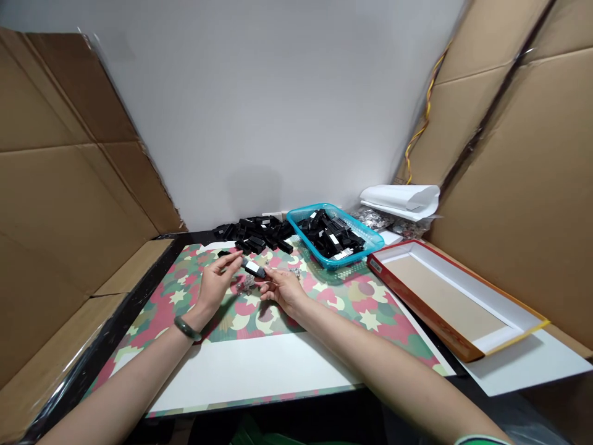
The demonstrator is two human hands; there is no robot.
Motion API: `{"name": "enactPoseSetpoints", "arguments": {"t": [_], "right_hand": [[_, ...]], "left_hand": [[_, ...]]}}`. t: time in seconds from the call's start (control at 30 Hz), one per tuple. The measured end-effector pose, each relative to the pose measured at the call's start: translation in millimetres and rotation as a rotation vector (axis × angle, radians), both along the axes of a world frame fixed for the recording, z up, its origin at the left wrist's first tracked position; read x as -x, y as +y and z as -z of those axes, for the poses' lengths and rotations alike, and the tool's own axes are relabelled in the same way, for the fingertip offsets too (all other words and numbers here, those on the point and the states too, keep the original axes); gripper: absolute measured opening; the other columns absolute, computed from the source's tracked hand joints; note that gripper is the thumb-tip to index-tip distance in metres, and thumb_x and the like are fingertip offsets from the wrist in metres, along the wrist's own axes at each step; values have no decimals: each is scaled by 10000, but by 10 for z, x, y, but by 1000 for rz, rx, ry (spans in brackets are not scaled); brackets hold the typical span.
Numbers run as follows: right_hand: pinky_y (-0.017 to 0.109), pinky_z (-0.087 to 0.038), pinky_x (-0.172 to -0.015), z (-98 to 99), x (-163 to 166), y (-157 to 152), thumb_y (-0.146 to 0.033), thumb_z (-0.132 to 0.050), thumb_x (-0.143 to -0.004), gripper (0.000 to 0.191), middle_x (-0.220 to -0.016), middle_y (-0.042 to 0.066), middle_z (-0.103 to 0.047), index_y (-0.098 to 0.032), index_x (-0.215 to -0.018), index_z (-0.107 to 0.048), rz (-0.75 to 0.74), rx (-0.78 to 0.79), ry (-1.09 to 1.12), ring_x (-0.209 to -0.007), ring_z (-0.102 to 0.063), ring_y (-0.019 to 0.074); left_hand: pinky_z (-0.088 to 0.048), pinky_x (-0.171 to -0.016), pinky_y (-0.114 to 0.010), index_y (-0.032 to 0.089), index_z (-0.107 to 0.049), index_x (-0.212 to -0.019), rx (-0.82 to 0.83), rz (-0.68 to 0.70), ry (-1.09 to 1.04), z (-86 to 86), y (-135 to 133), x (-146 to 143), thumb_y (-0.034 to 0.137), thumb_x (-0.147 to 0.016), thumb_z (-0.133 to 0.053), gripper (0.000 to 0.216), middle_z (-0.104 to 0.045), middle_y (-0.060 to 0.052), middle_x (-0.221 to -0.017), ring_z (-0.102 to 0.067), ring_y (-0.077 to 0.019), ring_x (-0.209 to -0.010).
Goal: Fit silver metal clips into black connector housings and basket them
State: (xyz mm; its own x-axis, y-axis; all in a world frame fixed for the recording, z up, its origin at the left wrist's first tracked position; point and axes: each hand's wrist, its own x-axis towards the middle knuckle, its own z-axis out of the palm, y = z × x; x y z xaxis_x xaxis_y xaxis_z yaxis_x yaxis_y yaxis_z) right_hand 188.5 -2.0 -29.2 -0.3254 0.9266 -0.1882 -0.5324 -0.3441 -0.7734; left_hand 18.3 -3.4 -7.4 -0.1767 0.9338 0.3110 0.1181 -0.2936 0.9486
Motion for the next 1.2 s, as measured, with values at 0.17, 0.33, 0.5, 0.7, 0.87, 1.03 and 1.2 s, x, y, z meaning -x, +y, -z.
{"name": "enactPoseSetpoints", "arguments": {"t": [0.17, 0.33, 0.5, 0.7, 0.87, 1.03, 1.2], "right_hand": [[175, -460, -377, -2, -29, 51, -460, -761, -758, 352, -487, -1, -601, -126, -733, -652, -39, -135, -148, -383, -529, 88], [213, -444, -416, -126, -231, 215, -552, -647, -801, 431, -701, 55, -707, -132, -876, -709, 61, -423, -437, -449, -568, 109], [250, -467, -623, -175, -338, 338, -212, -667, -811, 104, -810, 69, -740, -143, -815, -744, 112, -784, -1073, -640, -635, 149], [265, -452, -707, -99, 34, 418, -153, -689, -825, 94, -910, 100, -744, -147, -887, -760, -136, -931, -1393, -809, -668, 203], [253, -441, -670, -73, 243, 599, -155, -756, -760, 113, -839, 68, -729, -164, -872, -759, -161, -889, -1401, -758, -656, 189], [237, -425, -611, -92, 259, 596, -105, -752, -739, 83, -726, 25, -696, -181, -767, -739, -168, -836, -1376, -681, -636, 158], [228, -409, -592, -153, 204, 524, -125, -767, -746, 132, -651, -21, -650, -201, -670, -690, -108, -797, -1319, -660, -621, 141]], "left_hand": [[-491, -920, -407, 279, -772, -1014, -468, 173, 498, -40, -22, 14, 319, -718, -809, 301, -713, -95, -1081, -628, -267, -1036], [-512, -773, -348, 217, -748, -967, -498, 9, 515, -11, 13, 73, 314, -835, -708, 168, -714, -80, -908, -650, -224, -864], [-496, -858, -376, 201, -688, -1109, -445, -243, 528, 41, 153, 253, 297, -895, -617, 245, -665, -81, -1001, -620, -233, -963], [-500, -850, -373, 198, -682, -1095, -435, -218, 577, 139, 220, 303, 283, -914, -566, 231, -626, -80, -978, -602, -228, -948], [-503, -851, -372, 197, -670, -1104, -422, -176, 610, 182, 238, 303, 311, -928, -535, 250, -634, -84, -1007, -613, -235, -970], [-499, -858, -374, 184, -675, -1070, -425, -153, 632, 172, 225, 286, 348, -916, -538, 264, -666, -87, -1015, -627, -247, -969], [-503, -810, -368, 197, -686, -1057, -437, -152, 710, 182, 220, 266, 430, -901, -544, 314, -694, -76, -994, -641, -249, -910]]}}
